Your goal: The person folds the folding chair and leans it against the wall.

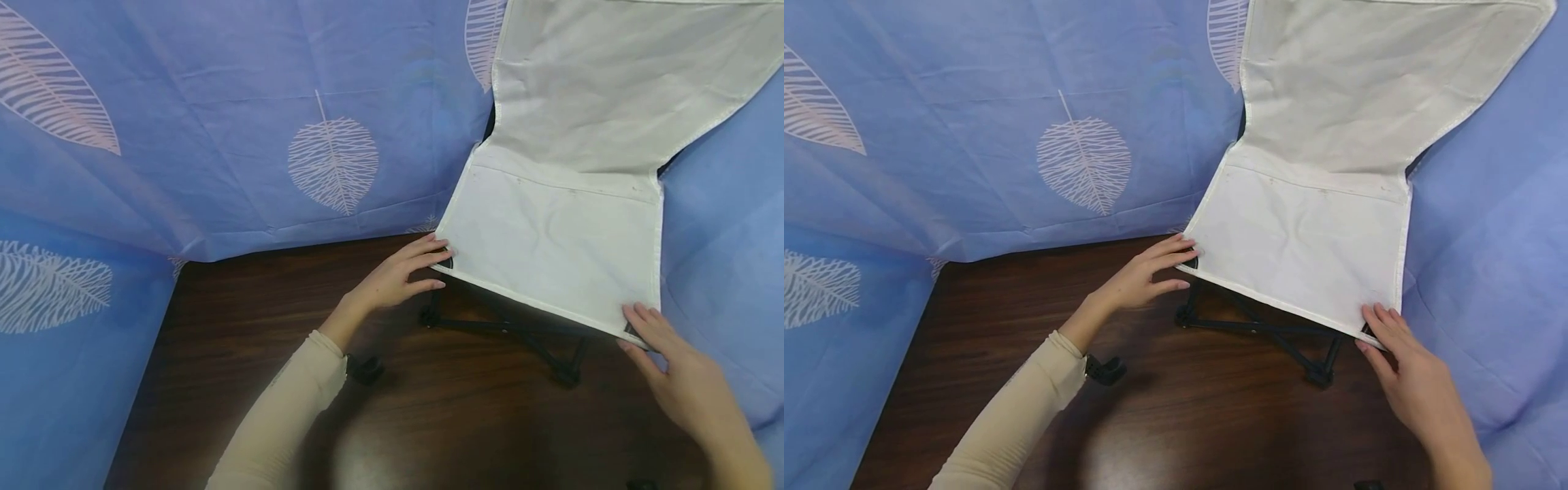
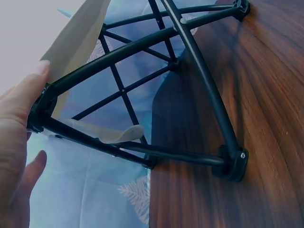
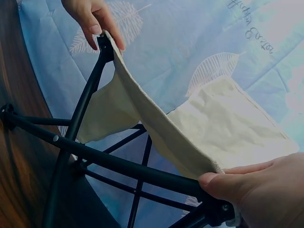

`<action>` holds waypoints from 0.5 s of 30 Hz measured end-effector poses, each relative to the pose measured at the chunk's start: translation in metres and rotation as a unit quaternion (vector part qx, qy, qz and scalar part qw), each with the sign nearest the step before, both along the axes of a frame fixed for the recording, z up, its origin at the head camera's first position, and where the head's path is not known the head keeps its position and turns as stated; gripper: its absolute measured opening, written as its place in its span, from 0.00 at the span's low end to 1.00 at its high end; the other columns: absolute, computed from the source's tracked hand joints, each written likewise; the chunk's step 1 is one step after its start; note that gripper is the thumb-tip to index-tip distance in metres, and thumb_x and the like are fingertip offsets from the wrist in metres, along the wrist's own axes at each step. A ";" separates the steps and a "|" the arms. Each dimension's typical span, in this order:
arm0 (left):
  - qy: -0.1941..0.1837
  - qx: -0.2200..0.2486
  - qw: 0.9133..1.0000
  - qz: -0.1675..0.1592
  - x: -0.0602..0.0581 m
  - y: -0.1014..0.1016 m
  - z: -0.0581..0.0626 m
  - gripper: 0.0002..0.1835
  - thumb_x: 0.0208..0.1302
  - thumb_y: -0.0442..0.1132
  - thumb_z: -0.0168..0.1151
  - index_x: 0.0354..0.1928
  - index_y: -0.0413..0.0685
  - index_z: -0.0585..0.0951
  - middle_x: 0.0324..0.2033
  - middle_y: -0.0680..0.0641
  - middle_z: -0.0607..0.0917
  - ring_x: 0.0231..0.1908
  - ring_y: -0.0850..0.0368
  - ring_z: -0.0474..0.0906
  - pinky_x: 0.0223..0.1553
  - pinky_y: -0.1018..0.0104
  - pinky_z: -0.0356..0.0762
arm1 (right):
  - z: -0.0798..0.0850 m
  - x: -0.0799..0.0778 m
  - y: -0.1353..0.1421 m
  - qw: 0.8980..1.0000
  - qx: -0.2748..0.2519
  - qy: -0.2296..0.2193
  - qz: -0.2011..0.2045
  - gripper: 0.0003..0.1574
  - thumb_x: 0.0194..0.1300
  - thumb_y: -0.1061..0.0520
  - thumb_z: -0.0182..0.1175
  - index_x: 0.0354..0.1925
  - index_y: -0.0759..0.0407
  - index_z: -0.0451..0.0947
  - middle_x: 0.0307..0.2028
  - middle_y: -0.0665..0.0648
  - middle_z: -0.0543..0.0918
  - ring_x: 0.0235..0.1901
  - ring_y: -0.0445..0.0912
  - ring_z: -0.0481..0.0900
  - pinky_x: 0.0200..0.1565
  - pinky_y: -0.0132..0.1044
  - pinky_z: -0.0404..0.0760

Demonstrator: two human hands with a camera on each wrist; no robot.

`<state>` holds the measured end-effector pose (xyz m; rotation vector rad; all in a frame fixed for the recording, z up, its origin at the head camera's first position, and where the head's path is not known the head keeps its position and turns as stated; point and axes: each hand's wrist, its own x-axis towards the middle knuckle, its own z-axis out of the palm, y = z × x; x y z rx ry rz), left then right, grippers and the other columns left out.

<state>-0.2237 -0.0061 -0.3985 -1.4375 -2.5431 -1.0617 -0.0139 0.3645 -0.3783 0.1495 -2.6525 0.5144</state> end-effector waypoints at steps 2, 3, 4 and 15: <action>0.016 0.015 1.000 -0.013 -0.004 0.000 0.000 0.29 0.64 0.43 0.64 0.67 0.54 0.72 0.69 0.50 0.70 0.75 0.54 0.53 0.75 0.60 0.54 | 0.000 0.000 -0.001 1.000 0.007 0.016 0.000 0.34 0.67 0.59 0.61 0.69 0.50 0.66 0.66 0.60 0.69 0.65 0.15 0.47 0.64 0.09 0.42; 0.027 0.019 0.999 -0.019 -0.006 0.000 0.000 0.27 0.64 0.42 0.64 0.66 0.53 0.74 0.68 0.49 0.71 0.74 0.53 0.55 0.75 0.61 0.54 | 0.000 0.000 -0.001 1.000 0.008 0.019 -0.001 0.34 0.66 0.60 0.61 0.69 0.50 0.67 0.66 0.58 0.69 0.65 0.14 0.47 0.62 0.08 0.42; 0.038 0.022 0.999 -0.024 -0.008 0.000 0.000 0.26 0.64 0.40 0.64 0.65 0.52 0.75 0.67 0.49 0.72 0.74 0.51 0.57 0.74 0.61 0.55 | 0.001 0.000 -0.001 1.000 0.008 0.021 -0.002 0.34 0.66 0.60 0.61 0.68 0.50 0.67 0.66 0.53 0.68 0.65 0.14 0.48 0.62 0.07 0.42; 0.080 0.029 0.996 -0.009 -0.011 0.002 0.000 0.20 0.65 0.38 0.62 0.60 0.52 0.79 0.63 0.49 0.78 0.69 0.52 0.66 0.70 0.63 0.65 | 0.003 0.000 0.000 1.000 0.012 0.015 -0.015 0.34 0.64 0.59 0.63 0.68 0.49 0.68 0.65 0.50 0.69 0.62 0.10 0.48 0.61 0.05 0.42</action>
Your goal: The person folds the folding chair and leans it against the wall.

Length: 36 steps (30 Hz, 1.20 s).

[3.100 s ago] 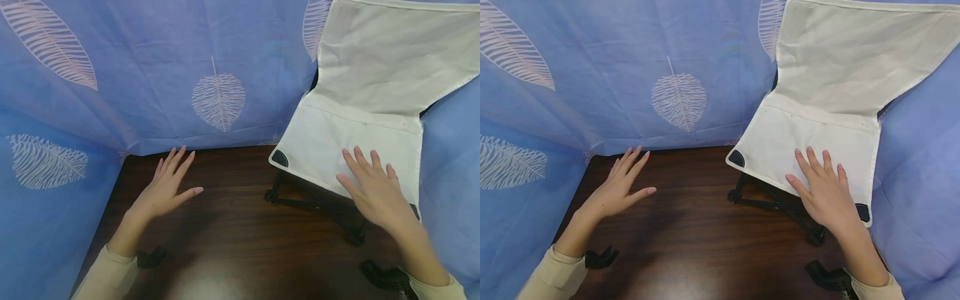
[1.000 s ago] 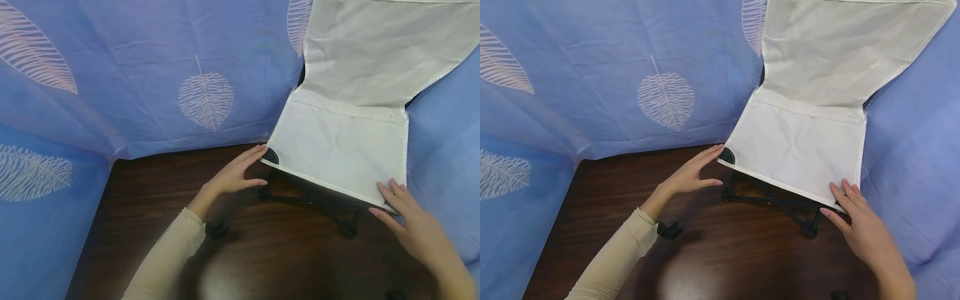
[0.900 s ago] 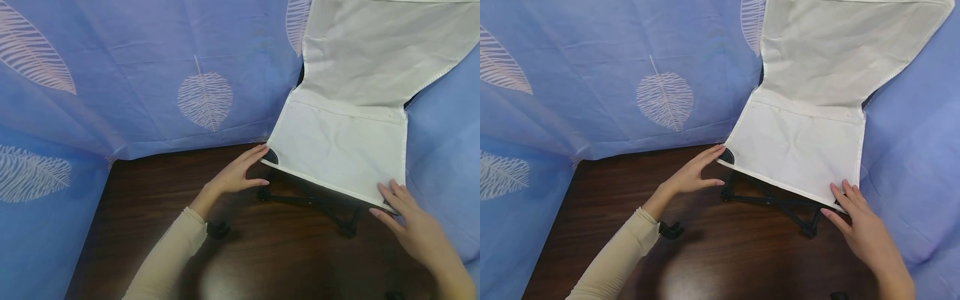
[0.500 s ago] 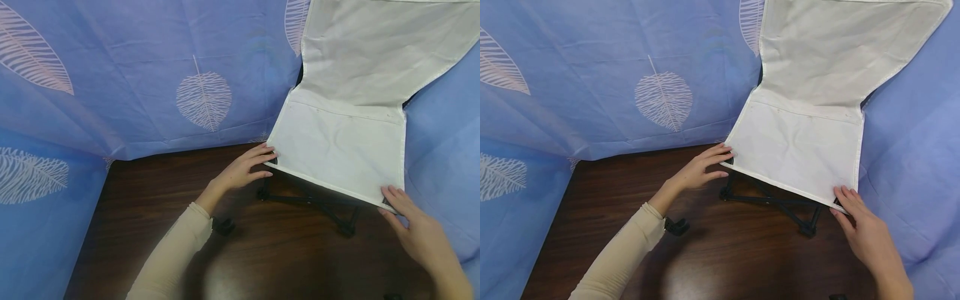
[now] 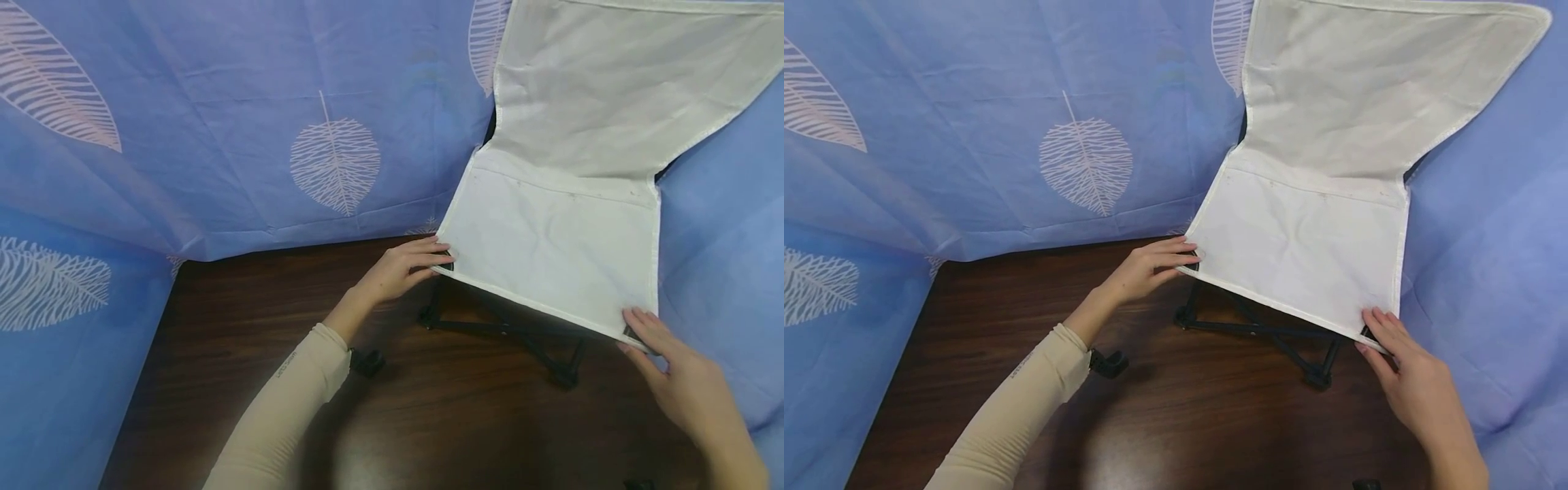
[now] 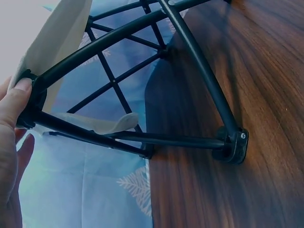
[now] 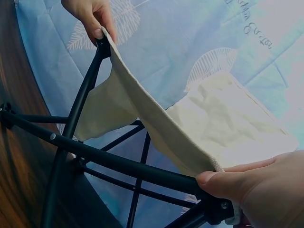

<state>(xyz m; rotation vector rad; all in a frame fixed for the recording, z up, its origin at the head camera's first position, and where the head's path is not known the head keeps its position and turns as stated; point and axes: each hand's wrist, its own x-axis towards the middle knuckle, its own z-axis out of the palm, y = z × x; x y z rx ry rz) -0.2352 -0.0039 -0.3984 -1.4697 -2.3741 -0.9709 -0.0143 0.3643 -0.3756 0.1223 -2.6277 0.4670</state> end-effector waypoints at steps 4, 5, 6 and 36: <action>-0.005 0.003 1.000 0.009 0.003 0.000 0.000 0.21 0.65 0.38 0.62 0.60 0.53 0.80 0.63 0.50 0.78 0.69 0.53 0.66 0.67 0.63 0.68 | -0.001 -0.001 0.001 1.000 0.004 0.007 0.001 0.34 0.64 0.58 0.64 0.67 0.50 0.69 0.63 0.48 0.69 0.61 0.10 0.48 0.61 0.06 0.43; -0.006 0.003 1.000 0.011 0.003 0.000 0.000 0.20 0.65 0.38 0.62 0.60 0.53 0.79 0.63 0.50 0.78 0.69 0.54 0.66 0.67 0.64 0.69 | -0.002 -0.001 0.001 1.000 0.004 0.013 0.004 0.34 0.63 0.59 0.64 0.67 0.51 0.69 0.63 0.49 0.69 0.61 0.10 0.49 0.62 0.06 0.43; -0.006 0.003 1.000 0.012 0.004 0.000 0.000 0.20 0.65 0.38 0.62 0.60 0.53 0.79 0.63 0.50 0.78 0.69 0.54 0.66 0.66 0.64 0.70 | -0.002 -0.001 0.001 1.000 0.004 0.017 0.005 0.34 0.63 0.59 0.64 0.66 0.51 0.70 0.62 0.50 0.70 0.61 0.10 0.49 0.61 0.06 0.43; 0.133 0.014 0.989 0.059 0.047 -0.043 -0.004 0.18 0.62 0.44 0.66 0.55 0.59 0.83 0.57 0.53 0.82 0.60 0.55 0.77 0.49 0.66 0.83 | 0.000 -0.012 -0.007 0.996 0.018 0.044 0.078 0.29 0.64 0.53 0.64 0.63 0.52 0.74 0.62 0.31 0.64 0.63 0.15 0.56 0.61 0.06 0.50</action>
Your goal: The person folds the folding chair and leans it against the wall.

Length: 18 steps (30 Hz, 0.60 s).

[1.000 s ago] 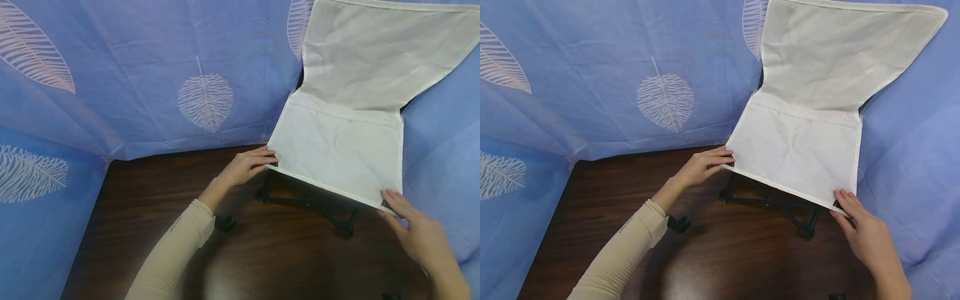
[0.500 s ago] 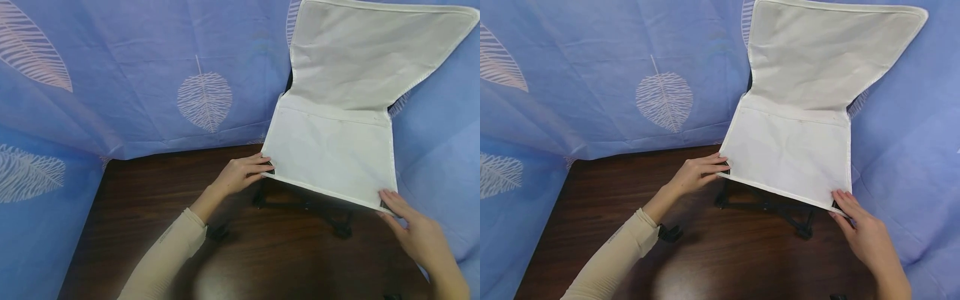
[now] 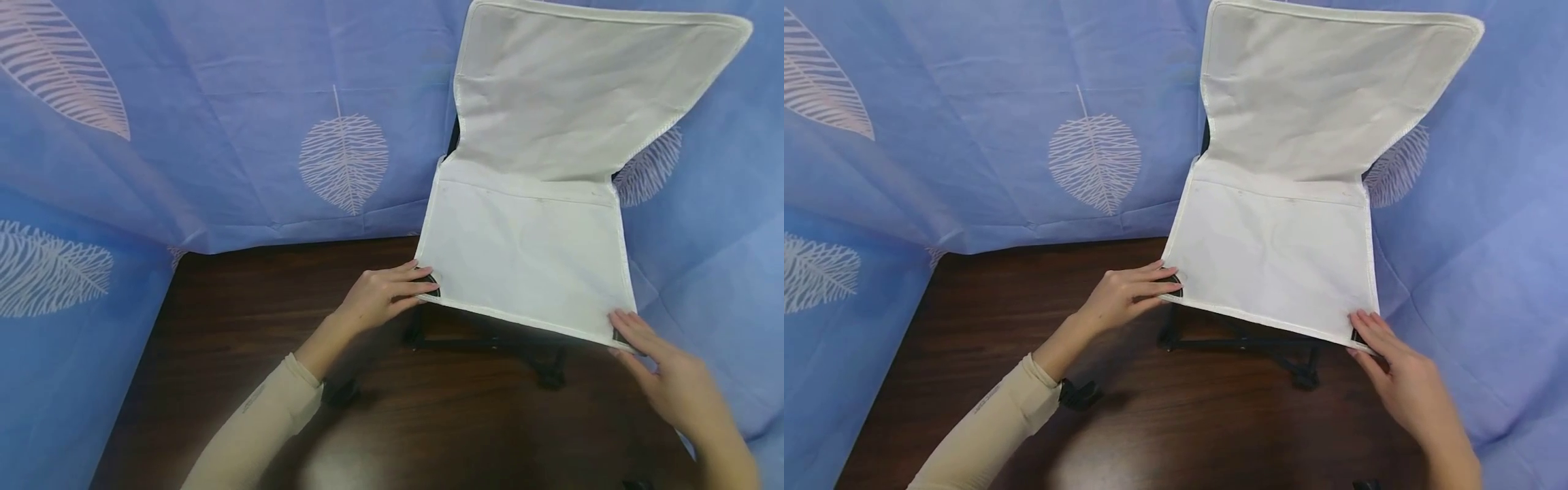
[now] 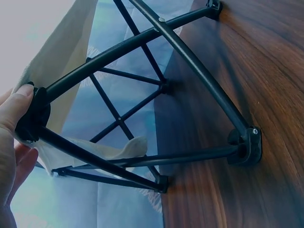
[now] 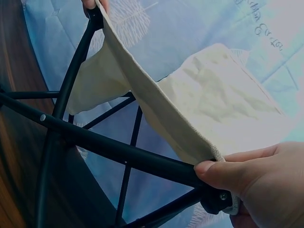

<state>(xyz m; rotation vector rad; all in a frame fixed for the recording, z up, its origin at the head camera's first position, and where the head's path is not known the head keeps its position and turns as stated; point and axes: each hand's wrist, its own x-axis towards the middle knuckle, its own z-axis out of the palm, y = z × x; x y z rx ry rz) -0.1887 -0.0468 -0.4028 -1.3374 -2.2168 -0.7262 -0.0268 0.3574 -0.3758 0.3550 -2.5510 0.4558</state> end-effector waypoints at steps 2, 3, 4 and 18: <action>0.003 0.004 1.000 0.001 0.003 -0.004 0.000 0.18 0.61 0.44 0.66 0.55 0.59 0.84 0.57 0.53 0.82 0.59 0.55 0.78 0.47 0.66 0.83 | 0.000 -0.001 -0.001 1.000 0.001 0.000 0.006 0.29 0.64 0.54 0.64 0.63 0.53 0.75 0.63 0.33 0.65 0.63 0.15 0.56 0.61 0.06 0.50; 0.005 0.005 1.000 0.001 0.004 -0.006 -0.001 0.18 0.61 0.44 0.66 0.55 0.59 0.84 0.57 0.53 0.82 0.59 0.55 0.78 0.47 0.67 0.83 | 0.001 -0.002 -0.002 1.000 0.001 -0.001 0.009 0.29 0.64 0.54 0.64 0.63 0.53 0.75 0.63 0.34 0.65 0.63 0.15 0.56 0.61 0.06 0.50; 0.005 0.007 1.000 0.002 0.005 -0.008 -0.001 0.18 0.61 0.44 0.67 0.54 0.59 0.84 0.57 0.53 0.83 0.59 0.55 0.78 0.47 0.67 0.83 | 0.001 -0.003 -0.003 1.000 0.002 -0.003 0.012 0.29 0.63 0.55 0.64 0.63 0.53 0.74 0.63 0.35 0.65 0.63 0.15 0.56 0.61 0.06 0.49; 0.009 0.059 0.998 0.011 0.022 -0.043 -0.008 0.18 0.54 0.41 0.72 0.49 0.55 0.87 0.52 0.50 0.85 0.56 0.52 0.80 0.51 0.61 0.82 | 0.001 -0.020 -0.024 0.998 -0.003 -0.010 0.060 0.36 0.53 0.62 0.71 0.61 0.54 0.76 0.64 0.30 0.66 0.64 0.18 0.59 0.64 0.09 0.51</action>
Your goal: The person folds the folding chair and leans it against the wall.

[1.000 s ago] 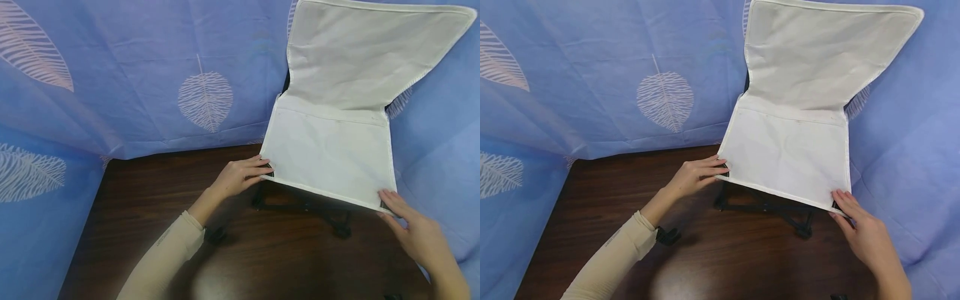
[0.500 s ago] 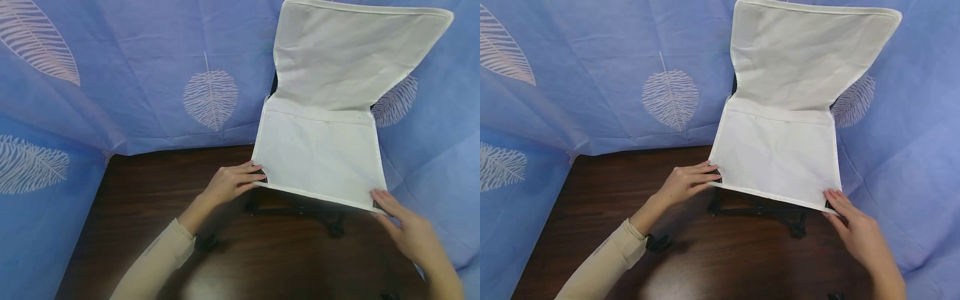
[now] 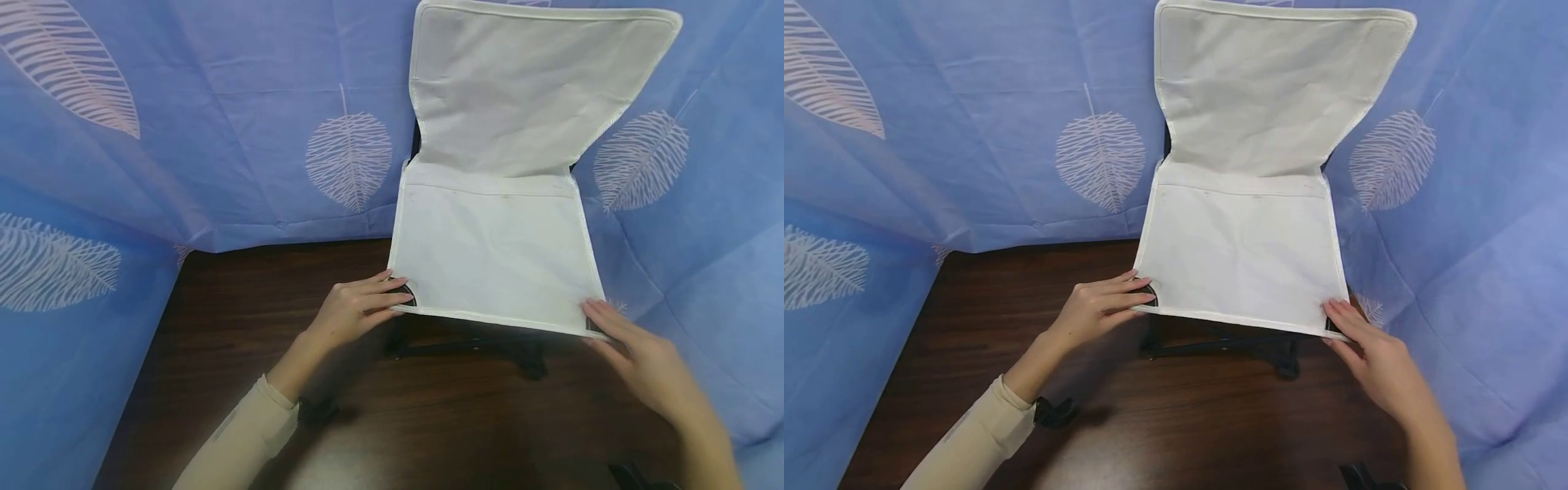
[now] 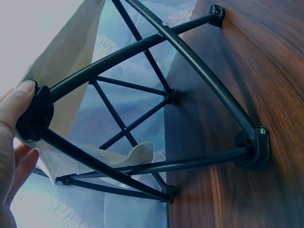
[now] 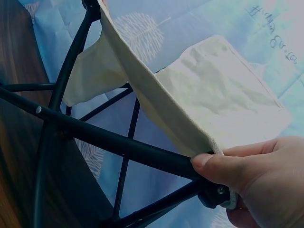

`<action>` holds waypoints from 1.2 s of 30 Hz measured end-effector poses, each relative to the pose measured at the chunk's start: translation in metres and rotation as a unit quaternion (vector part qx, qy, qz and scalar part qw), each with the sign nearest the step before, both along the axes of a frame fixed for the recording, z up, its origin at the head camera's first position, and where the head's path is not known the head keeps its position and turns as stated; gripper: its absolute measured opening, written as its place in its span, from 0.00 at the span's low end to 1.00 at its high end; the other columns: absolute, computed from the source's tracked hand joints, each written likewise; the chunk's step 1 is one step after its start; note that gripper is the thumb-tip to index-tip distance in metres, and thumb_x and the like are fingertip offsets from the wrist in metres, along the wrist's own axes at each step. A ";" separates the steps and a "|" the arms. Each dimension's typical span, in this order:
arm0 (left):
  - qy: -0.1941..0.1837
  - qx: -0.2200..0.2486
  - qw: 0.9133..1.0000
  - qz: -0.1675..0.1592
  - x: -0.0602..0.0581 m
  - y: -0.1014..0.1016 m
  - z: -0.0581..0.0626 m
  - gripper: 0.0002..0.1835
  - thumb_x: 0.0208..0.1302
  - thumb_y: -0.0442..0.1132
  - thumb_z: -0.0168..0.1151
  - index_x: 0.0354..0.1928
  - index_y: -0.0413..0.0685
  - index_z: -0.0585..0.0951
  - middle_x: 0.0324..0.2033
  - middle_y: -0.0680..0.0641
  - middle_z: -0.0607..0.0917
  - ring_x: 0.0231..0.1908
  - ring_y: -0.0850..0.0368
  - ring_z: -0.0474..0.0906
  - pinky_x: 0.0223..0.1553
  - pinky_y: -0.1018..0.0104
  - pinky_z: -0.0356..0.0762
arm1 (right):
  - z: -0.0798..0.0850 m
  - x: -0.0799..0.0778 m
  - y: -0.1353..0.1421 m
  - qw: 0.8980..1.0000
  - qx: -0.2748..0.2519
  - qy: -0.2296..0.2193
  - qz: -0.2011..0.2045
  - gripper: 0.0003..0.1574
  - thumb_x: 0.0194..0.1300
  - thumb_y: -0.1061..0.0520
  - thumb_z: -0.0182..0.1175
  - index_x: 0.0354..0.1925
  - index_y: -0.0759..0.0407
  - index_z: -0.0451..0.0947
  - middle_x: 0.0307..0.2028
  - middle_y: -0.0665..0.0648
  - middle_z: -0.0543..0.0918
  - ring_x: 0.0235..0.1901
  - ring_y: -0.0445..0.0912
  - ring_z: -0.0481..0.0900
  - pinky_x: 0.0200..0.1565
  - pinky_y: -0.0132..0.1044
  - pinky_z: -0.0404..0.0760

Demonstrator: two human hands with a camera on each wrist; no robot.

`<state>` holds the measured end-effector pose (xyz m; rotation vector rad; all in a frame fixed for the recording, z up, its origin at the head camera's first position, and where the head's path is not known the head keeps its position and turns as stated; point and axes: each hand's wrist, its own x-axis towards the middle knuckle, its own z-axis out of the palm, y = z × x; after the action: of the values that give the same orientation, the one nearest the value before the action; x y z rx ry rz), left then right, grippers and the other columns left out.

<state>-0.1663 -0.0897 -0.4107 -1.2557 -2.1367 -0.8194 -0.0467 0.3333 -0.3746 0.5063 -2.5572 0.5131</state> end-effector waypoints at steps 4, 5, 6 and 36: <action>-0.002 0.008 1.000 0.006 0.004 -0.008 0.000 0.18 0.53 0.41 0.72 0.49 0.54 0.87 0.52 0.49 0.86 0.56 0.51 0.81 0.51 0.60 0.82 | 0.001 -0.005 -0.004 1.000 0.003 -0.005 0.003 0.41 0.47 0.66 0.73 0.61 0.52 0.77 0.64 0.34 0.68 0.64 0.18 0.59 0.64 0.09 0.51; -0.001 0.011 1.000 0.006 0.005 -0.010 0.000 0.18 0.53 0.40 0.72 0.48 0.54 0.87 0.51 0.49 0.86 0.55 0.51 0.81 0.51 0.60 0.82 | 0.001 -0.006 -0.006 1.000 0.004 -0.007 0.005 0.42 0.46 0.66 0.73 0.61 0.52 0.77 0.64 0.35 0.69 0.64 0.18 0.59 0.63 0.08 0.51; 0.000 0.014 1.000 0.006 0.006 -0.012 -0.001 0.18 0.52 0.40 0.73 0.48 0.53 0.87 0.51 0.48 0.86 0.55 0.50 0.81 0.50 0.59 0.83 | 0.001 -0.008 -0.006 1.000 0.002 -0.009 0.008 0.42 0.45 0.66 0.74 0.61 0.52 0.77 0.63 0.36 0.70 0.64 0.18 0.59 0.63 0.08 0.52; 0.017 0.099 0.993 0.057 0.032 -0.080 -0.012 0.14 0.56 0.42 0.72 0.45 0.50 0.88 0.47 0.44 0.87 0.52 0.43 0.83 0.50 0.64 0.82 | -0.014 -0.054 -0.059 0.994 -0.067 -0.002 0.083 0.43 0.38 0.71 0.75 0.57 0.55 0.80 0.55 0.62 0.82 0.61 0.20 0.67 0.57 0.08 0.62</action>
<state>-0.1342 -0.1693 -0.4227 -1.0299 -2.0235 -0.9285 -0.1008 0.2742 -0.3888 0.6722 -2.4766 0.7399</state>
